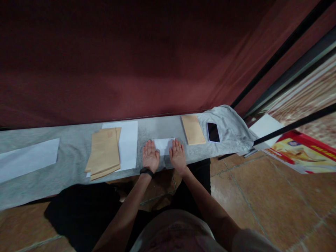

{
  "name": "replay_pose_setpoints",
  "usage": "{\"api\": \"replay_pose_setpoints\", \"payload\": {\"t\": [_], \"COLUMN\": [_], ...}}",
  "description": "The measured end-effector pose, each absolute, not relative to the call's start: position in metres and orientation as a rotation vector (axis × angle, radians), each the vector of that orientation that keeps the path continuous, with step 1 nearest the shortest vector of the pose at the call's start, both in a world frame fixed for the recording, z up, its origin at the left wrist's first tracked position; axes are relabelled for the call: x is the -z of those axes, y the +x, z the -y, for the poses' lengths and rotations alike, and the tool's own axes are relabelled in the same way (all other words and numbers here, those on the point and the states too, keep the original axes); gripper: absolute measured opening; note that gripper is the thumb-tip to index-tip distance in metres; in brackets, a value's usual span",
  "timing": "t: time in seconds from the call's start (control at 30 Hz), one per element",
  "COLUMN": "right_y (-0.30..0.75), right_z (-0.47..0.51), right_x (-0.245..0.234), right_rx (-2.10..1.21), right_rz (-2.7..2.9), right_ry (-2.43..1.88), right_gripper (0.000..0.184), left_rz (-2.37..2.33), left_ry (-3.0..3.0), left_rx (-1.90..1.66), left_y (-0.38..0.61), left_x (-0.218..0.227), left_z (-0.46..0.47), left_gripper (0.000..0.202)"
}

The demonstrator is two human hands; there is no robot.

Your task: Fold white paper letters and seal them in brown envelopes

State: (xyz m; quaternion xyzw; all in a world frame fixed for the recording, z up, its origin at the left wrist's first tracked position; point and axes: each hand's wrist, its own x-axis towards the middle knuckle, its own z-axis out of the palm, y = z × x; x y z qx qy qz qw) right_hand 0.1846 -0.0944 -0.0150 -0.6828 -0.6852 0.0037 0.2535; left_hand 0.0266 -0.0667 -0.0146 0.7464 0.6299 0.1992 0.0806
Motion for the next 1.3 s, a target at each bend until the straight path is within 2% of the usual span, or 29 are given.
{"api": "replay_pose_setpoints", "payload": {"t": [0.23,0.57,1.07,1.3], "right_y": [0.163,0.176,0.198,0.189], "right_z": [0.108,0.115,0.119,0.108], "right_x": [0.009,0.02,0.021,0.006], "right_rx": [-0.179,-0.035,-0.021,-0.133], "right_rz": [2.127,2.066,1.923,1.948], "right_ry": [-1.722,-1.837,-1.945,-1.846], "right_gripper": [0.051,0.057,0.057,0.053], "left_rz": [-1.591,-1.826,-2.008,-1.746], "left_ry": [2.367,2.338,2.187,2.366], "left_rx": [-0.411,-0.462,-0.53,-0.483], "left_y": [0.034,0.03,0.024,0.038], "left_x": [0.01,0.018,0.014,0.007], "left_z": [0.079,0.091,0.097,0.088], "left_gripper": [0.058,0.07,0.066,0.06]}}
